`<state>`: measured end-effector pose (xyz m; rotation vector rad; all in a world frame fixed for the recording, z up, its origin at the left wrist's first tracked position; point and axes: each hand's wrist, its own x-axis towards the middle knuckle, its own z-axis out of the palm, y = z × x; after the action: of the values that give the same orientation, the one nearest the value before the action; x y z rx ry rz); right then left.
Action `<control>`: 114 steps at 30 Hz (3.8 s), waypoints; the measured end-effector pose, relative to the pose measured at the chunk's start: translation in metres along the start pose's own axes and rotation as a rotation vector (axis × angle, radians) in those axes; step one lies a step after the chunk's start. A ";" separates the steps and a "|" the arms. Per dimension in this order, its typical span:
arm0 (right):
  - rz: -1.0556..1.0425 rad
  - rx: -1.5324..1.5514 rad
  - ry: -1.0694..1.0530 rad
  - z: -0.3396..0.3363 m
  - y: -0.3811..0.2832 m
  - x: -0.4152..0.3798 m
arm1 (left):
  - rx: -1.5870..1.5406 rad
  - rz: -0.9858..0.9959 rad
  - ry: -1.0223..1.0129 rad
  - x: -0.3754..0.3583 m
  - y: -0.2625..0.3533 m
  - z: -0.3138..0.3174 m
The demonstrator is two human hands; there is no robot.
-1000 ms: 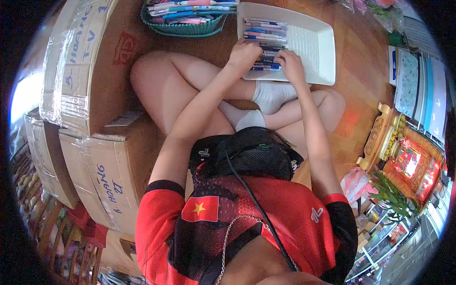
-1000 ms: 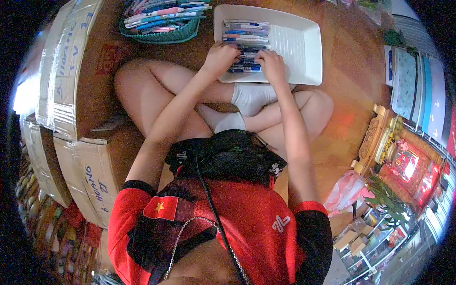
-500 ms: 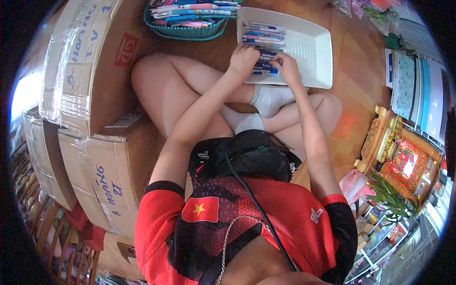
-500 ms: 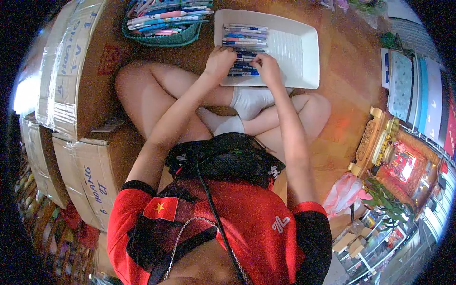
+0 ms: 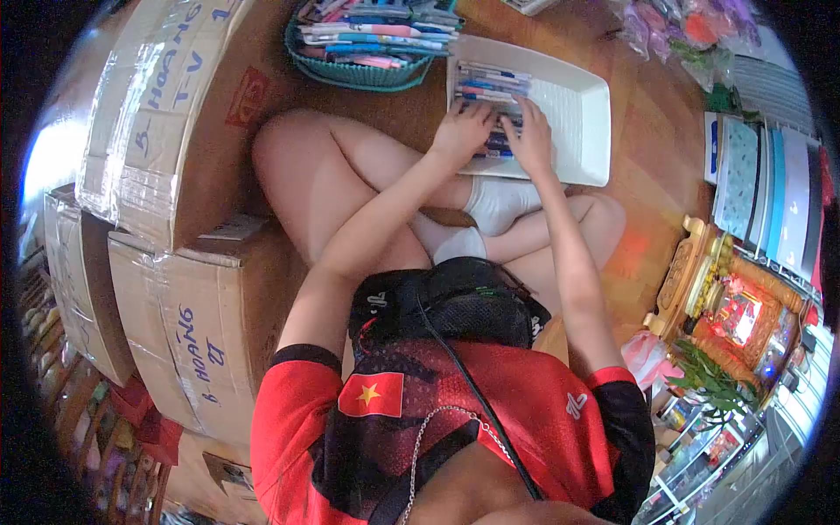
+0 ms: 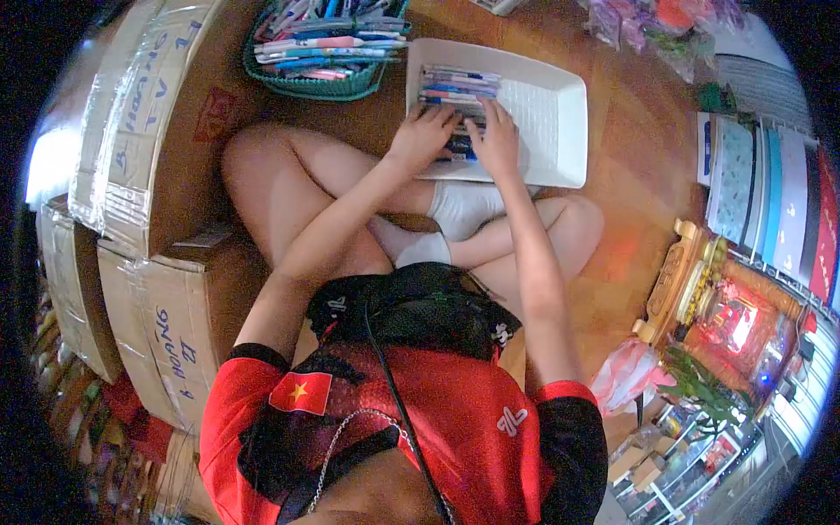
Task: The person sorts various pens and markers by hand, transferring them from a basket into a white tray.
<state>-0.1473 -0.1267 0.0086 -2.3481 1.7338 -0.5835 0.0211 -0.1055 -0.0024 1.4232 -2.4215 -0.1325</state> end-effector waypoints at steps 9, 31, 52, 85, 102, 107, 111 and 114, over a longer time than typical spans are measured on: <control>0.170 -0.017 -0.100 0.032 -0.002 -0.002 | 0.274 -0.111 -0.080 -0.006 0.009 0.014; 0.465 0.528 0.565 -0.001 0.000 0.086 | -0.014 -0.236 0.065 0.003 0.011 0.015; -0.879 -0.425 0.206 -0.083 -0.119 0.219 | -0.269 -0.136 0.206 0.006 -0.004 -0.003; -0.138 -0.204 0.078 0.025 0.042 0.092 | -0.406 -0.023 0.121 0.011 -0.005 -0.003; 0.056 0.092 0.496 -0.051 0.031 0.076 | -0.638 -0.231 0.295 0.018 -0.028 -0.022; -0.114 0.266 0.448 -0.108 -0.045 0.111 | -0.561 -0.127 0.250 0.016 -0.023 -0.017; -0.349 0.309 0.197 -0.124 -0.114 0.151 | -0.482 -0.099 0.210 0.009 -0.016 -0.010; -0.479 0.219 -0.072 -0.110 -0.153 0.168 | -0.476 -0.091 0.214 0.008 -0.016 -0.010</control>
<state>-0.0148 -0.2273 0.1993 -2.5844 1.0114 -0.7025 0.0336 -0.1197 0.0052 1.2517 -1.9798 -0.5125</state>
